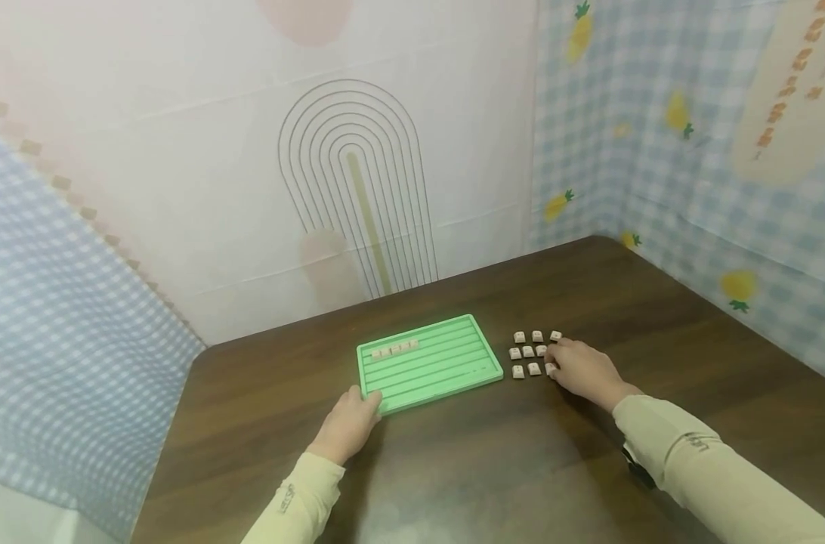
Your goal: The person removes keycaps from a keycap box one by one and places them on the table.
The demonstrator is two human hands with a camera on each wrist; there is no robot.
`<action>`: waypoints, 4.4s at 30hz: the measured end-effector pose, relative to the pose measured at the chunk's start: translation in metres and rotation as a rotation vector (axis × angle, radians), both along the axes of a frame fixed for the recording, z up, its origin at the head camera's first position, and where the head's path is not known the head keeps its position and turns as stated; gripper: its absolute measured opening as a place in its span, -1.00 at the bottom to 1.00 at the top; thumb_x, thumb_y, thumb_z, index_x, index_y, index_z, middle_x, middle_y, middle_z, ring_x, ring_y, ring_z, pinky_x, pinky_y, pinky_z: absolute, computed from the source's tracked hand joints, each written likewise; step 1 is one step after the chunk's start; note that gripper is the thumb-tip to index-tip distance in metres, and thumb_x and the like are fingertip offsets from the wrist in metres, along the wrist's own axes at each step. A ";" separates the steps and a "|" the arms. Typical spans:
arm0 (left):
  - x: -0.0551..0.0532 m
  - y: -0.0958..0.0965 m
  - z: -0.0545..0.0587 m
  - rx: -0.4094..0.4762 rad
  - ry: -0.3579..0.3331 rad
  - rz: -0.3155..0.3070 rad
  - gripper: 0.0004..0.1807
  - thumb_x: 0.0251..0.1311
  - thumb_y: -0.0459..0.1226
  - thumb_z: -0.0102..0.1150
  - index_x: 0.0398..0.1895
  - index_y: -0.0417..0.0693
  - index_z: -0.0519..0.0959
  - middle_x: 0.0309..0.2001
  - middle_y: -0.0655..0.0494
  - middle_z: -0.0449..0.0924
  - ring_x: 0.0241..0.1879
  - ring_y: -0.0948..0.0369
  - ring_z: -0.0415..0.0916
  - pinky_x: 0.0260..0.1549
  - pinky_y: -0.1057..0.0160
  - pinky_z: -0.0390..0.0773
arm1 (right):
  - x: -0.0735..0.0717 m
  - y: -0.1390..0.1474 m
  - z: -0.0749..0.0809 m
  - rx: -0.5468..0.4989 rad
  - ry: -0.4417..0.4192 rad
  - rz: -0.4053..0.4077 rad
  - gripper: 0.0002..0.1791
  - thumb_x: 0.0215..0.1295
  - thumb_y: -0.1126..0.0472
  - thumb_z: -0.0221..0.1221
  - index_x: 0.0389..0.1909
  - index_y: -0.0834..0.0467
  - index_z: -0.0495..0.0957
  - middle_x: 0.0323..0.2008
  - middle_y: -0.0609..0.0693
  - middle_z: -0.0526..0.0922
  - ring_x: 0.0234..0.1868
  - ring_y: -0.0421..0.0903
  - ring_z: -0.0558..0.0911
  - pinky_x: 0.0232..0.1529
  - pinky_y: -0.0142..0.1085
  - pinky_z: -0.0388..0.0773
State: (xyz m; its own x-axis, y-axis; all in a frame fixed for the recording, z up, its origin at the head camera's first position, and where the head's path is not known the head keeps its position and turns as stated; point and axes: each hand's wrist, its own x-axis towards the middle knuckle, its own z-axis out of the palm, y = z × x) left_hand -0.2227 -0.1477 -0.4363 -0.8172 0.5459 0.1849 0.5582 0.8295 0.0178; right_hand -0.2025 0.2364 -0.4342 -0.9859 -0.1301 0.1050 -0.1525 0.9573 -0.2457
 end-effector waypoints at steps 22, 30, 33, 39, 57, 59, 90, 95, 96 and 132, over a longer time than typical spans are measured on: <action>-0.011 0.003 0.000 0.000 -0.075 0.055 -0.82 0.20 -0.25 0.13 -0.30 -0.06 0.33 -0.33 -0.15 0.36 -0.37 0.03 0.40 -0.60 0.19 0.43 | -0.008 0.004 0.008 -0.021 -0.049 -0.007 -0.72 0.15 0.18 0.19 -0.17 0.27 0.57 -0.26 0.16 0.62 -0.31 0.06 0.59 -0.35 -0.02 0.50; -0.009 0.004 0.002 -0.016 -0.091 0.061 -0.83 0.21 -0.24 0.12 -0.29 -0.06 0.33 -0.33 -0.14 0.36 -0.38 0.04 0.39 -0.59 0.20 0.42 | -0.024 -0.003 0.031 -0.022 -0.034 0.028 -0.74 0.23 0.17 0.12 -0.15 0.25 0.55 -0.30 0.08 0.64 -0.38 -0.07 0.59 -0.46 -0.15 0.49; -0.007 0.003 0.002 -0.026 -0.086 0.057 -0.82 0.21 -0.24 0.12 -0.31 -0.06 0.32 -0.34 -0.14 0.36 -0.39 0.05 0.39 -0.59 0.21 0.41 | -0.034 -0.016 0.039 -0.040 -0.020 0.037 -0.72 0.24 0.16 0.10 -0.11 0.24 0.55 -0.27 0.09 0.64 -0.36 -0.07 0.59 -0.45 -0.14 0.49; -0.004 0.001 -0.002 -0.059 -0.032 0.038 -0.79 0.19 -0.20 0.15 -0.33 -0.05 0.32 -0.38 -0.11 0.36 -0.43 0.07 0.40 -0.62 0.23 0.39 | -0.054 -0.055 0.033 -0.064 0.027 0.090 -0.76 0.23 0.18 0.14 -0.12 0.19 0.57 -0.24 0.06 0.65 -0.37 -0.10 0.60 -0.45 -0.18 0.50; -0.003 0.000 -0.007 -0.098 0.082 0.016 -0.75 0.10 -0.16 0.22 -0.36 0.00 0.34 -0.46 -0.03 0.35 -0.50 0.12 0.39 -0.67 0.29 0.41 | -0.109 -0.163 -0.003 0.037 0.114 0.202 -0.65 0.20 0.09 0.20 -0.05 0.18 0.51 -0.11 0.09 0.55 -0.04 0.07 0.50 -0.14 -0.12 0.51; -0.001 0.001 -0.007 -0.095 0.060 0.017 -0.76 0.11 -0.16 0.21 -0.35 0.00 0.34 -0.46 -0.03 0.35 -0.50 0.12 0.38 -0.67 0.29 0.40 | -0.112 -0.169 -0.005 0.050 0.117 0.208 -0.66 0.20 0.09 0.20 -0.06 0.18 0.51 -0.12 0.09 0.55 -0.05 0.06 0.49 -0.15 -0.13 0.51; -0.001 0.005 -0.012 -0.066 0.017 0.032 -0.74 0.09 -0.17 0.24 -0.34 -0.03 0.35 -0.45 -0.04 0.34 -0.50 0.09 0.39 -0.67 0.23 0.41 | -0.116 -0.173 -0.006 0.090 0.156 0.216 -0.93 0.27 0.24 0.10 -0.30 0.16 0.51 -0.35 0.01 0.54 -0.32 -0.08 0.49 -0.38 -0.27 0.49; 0.000 0.006 -0.012 -0.091 0.025 0.038 -0.74 0.09 -0.16 0.23 -0.33 -0.03 0.35 -0.44 -0.05 0.35 -0.48 0.09 0.40 -0.65 0.23 0.43 | -0.109 -0.158 0.016 0.096 0.151 0.217 -0.95 0.28 0.24 0.10 -0.34 0.13 0.49 -0.40 -0.03 0.52 -0.36 -0.10 0.50 -0.41 -0.28 0.48; 0.000 0.005 -0.011 -0.095 0.029 0.038 -0.74 0.09 -0.16 0.23 -0.33 -0.03 0.35 -0.44 -0.05 0.35 -0.48 0.09 0.40 -0.65 0.24 0.43 | -0.107 -0.154 0.021 0.096 0.150 0.216 -0.95 0.28 0.23 0.10 -0.35 0.13 0.49 -0.41 -0.03 0.51 -0.37 -0.10 0.50 -0.41 -0.28 0.49; -0.001 0.001 -0.002 -0.029 0.003 0.035 -0.77 0.12 -0.23 0.21 -0.33 -0.07 0.35 -0.42 -0.12 0.35 -0.44 0.03 0.41 -0.61 0.19 0.44 | 0.016 0.022 0.001 0.031 0.001 0.028 -0.96 0.17 0.27 0.17 -0.36 0.12 0.50 -0.44 -0.07 0.50 -0.52 -0.22 0.42 -0.55 -0.28 0.33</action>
